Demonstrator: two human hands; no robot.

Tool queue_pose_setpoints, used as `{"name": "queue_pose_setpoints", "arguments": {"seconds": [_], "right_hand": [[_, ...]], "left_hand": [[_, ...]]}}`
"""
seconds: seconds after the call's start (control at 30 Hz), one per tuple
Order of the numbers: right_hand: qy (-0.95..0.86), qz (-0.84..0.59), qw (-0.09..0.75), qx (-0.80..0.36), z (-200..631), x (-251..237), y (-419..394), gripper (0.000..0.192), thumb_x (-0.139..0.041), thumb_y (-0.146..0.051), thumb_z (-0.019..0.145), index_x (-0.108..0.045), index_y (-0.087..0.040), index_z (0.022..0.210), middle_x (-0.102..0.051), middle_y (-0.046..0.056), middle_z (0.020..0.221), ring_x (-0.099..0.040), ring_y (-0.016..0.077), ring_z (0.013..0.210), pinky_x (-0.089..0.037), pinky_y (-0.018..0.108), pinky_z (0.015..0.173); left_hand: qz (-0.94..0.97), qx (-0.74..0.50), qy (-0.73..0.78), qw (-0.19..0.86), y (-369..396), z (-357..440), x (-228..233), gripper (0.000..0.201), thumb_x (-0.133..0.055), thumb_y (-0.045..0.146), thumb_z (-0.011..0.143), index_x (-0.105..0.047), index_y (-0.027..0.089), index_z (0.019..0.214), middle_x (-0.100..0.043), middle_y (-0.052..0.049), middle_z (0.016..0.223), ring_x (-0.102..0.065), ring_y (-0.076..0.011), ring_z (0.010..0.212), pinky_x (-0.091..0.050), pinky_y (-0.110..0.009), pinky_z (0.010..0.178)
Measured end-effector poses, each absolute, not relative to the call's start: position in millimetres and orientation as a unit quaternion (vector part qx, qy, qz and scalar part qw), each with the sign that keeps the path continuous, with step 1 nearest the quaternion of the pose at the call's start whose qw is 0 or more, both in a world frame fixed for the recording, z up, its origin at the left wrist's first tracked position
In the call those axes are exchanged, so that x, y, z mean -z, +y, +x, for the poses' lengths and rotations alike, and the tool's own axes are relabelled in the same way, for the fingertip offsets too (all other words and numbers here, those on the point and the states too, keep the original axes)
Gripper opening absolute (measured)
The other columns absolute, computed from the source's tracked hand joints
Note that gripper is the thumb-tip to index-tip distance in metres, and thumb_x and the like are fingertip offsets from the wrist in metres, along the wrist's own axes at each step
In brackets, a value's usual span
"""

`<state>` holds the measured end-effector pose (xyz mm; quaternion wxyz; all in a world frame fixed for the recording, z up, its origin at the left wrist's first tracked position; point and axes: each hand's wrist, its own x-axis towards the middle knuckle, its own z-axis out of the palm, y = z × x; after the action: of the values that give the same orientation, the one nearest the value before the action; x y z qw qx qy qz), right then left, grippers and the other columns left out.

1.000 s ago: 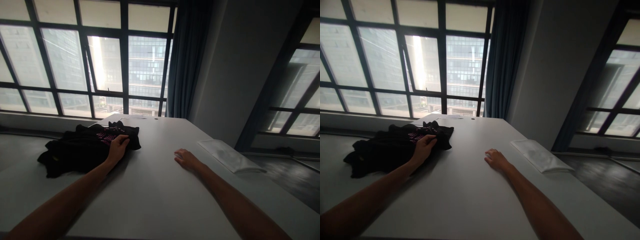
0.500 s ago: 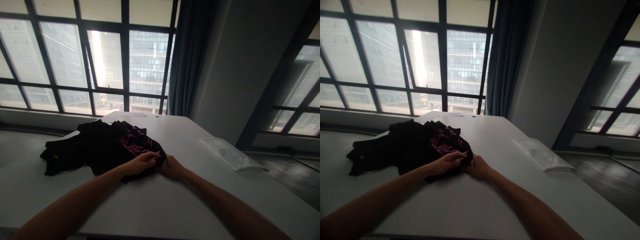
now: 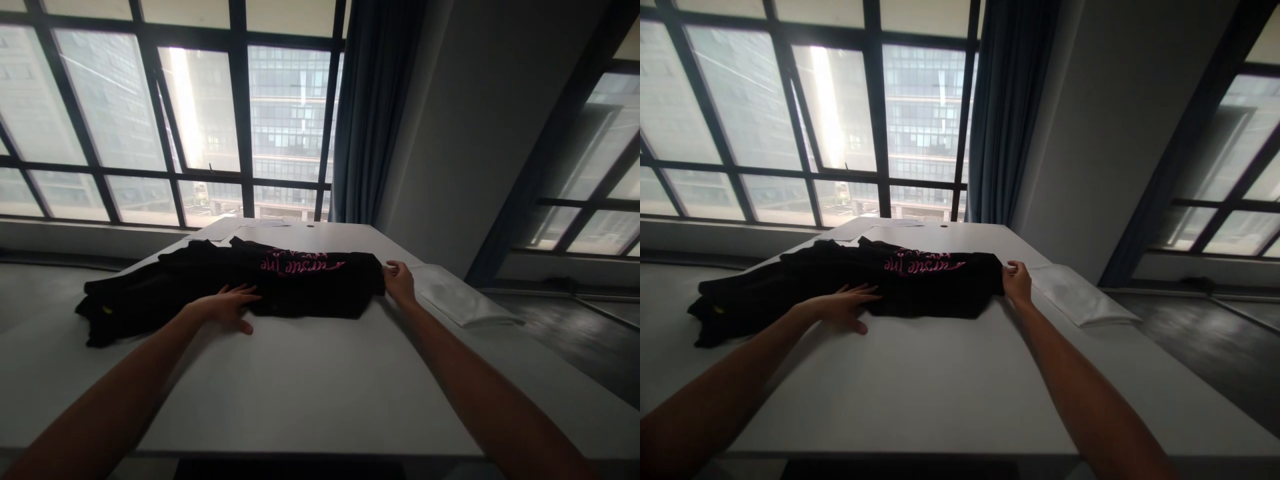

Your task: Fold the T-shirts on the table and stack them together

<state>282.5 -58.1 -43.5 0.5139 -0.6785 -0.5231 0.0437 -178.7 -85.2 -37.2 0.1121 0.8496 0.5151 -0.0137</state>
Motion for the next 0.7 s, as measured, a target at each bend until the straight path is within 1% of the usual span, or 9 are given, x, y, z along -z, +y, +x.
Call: {"name": "queue_pose_setpoints", "arguments": {"seconds": [0.1,0.17,0.23,0.3,0.33,0.43,0.5,0.6,0.7], "right_hand": [[-0.581,-0.668,0.463,-0.041,300,44,-65,0.035,-0.051,-0.034,0.087,-0.065,-0.017,0.113,-0.071,0.012,0.105,-0.066,0.0231,0.09,-0.051,0.036,0.087],[-0.678,-0.614,0.396,-0.079,299,45,-70,0.032,-0.058,-0.037,0.084,-0.069,-0.018,0.107,-0.071,0.01,0.108,-0.066,0.0232,0.096,-0.05,0.036,0.092],[-0.77,-0.549,0.301,-0.125,291,47,-74,0.043,-0.071,-0.042,0.076,-0.07,-0.02,0.113,-0.069,0.009,0.118,-0.063,0.0253,0.107,-0.047,0.038,0.098],[-0.821,-0.509,0.215,-0.143,279,50,-76,0.058,-0.079,-0.044,0.068,-0.068,-0.021,0.121,-0.063,0.01,0.13,-0.059,0.0275,0.116,-0.045,0.04,0.101],[-0.832,-0.504,0.191,-0.134,274,52,-76,0.057,-0.079,-0.043,0.069,-0.069,-0.021,0.12,-0.061,0.01,0.132,-0.059,0.0276,0.117,-0.045,0.04,0.102],[-0.835,-0.517,0.177,-0.07,262,58,-73,0.029,-0.068,-0.035,0.082,-0.073,-0.019,0.106,-0.065,0.01,0.122,-0.06,0.0245,0.111,-0.045,0.038,0.099],[-0.829,-0.531,0.173,-0.033,262,59,-71,0.023,-0.063,-0.03,0.086,-0.073,-0.02,0.104,-0.067,0.008,0.116,-0.061,0.0229,0.107,-0.044,0.036,0.097],[-0.781,-0.6,0.167,0.041,272,55,-68,0.022,-0.06,-0.03,0.089,-0.072,-0.022,0.106,-0.067,0.008,0.115,-0.059,0.0244,0.108,-0.043,0.037,0.097],[-0.688,-0.69,0.18,0.135,285,51,-68,0.025,-0.055,-0.031,0.093,-0.071,-0.021,0.109,-0.063,0.012,0.118,-0.055,0.0288,0.112,-0.042,0.041,0.095]], "left_hand": [[0.841,-0.058,0.529,0.099,-77,-186,43,0.064,-0.067,0.055,0.075,-0.061,0.031,0.133,-0.048,-0.01,0.151,-0.039,-0.0355,0.14,-0.024,-0.053,0.115],[0.837,-0.106,0.531,0.08,-73,-186,45,0.047,-0.062,0.046,0.079,-0.069,0.027,0.122,-0.063,-0.009,0.135,-0.056,-0.0329,0.126,-0.04,-0.042,0.106],[0.825,-0.138,0.545,0.054,-70,-183,47,0.037,-0.058,0.036,0.08,-0.073,0.025,0.112,-0.071,-0.009,0.12,-0.064,-0.0323,0.112,-0.047,-0.039,0.096],[0.812,-0.171,0.556,0.041,-69,-178,47,0.034,-0.054,0.032,0.081,-0.073,0.025,0.107,-0.074,-0.008,0.109,-0.067,-0.031,0.104,-0.049,-0.039,0.092],[0.811,-0.193,0.549,0.053,-68,-176,46,0.033,-0.052,0.032,0.081,-0.073,0.024,0.106,-0.075,-0.007,0.104,-0.068,-0.0294,0.1,-0.05,-0.037,0.09],[0.815,-0.255,0.501,0.139,-67,-178,42,0.032,-0.054,0.037,0.079,-0.071,0.022,0.101,-0.075,-0.005,0.091,-0.069,-0.0247,0.085,-0.052,-0.034,0.081],[0.808,-0.27,0.491,0.184,-67,-187,38,0.038,-0.059,0.042,0.075,-0.069,0.021,0.104,-0.074,-0.004,0.084,-0.069,-0.0243,0.079,-0.054,-0.034,0.077],[0.811,-0.256,0.496,0.174,-67,-200,35,0.049,-0.069,0.047,0.067,-0.069,0.022,0.109,-0.075,-0.004,0.094,-0.069,-0.0267,0.09,-0.053,-0.036,0.085],[0.841,-0.184,0.499,0.102,-72,-197,35,0.036,-0.066,0.045,0.07,-0.073,0.024,0.098,-0.073,-0.007,0.113,-0.066,-0.0294,0.105,-0.049,-0.036,0.094]]}}
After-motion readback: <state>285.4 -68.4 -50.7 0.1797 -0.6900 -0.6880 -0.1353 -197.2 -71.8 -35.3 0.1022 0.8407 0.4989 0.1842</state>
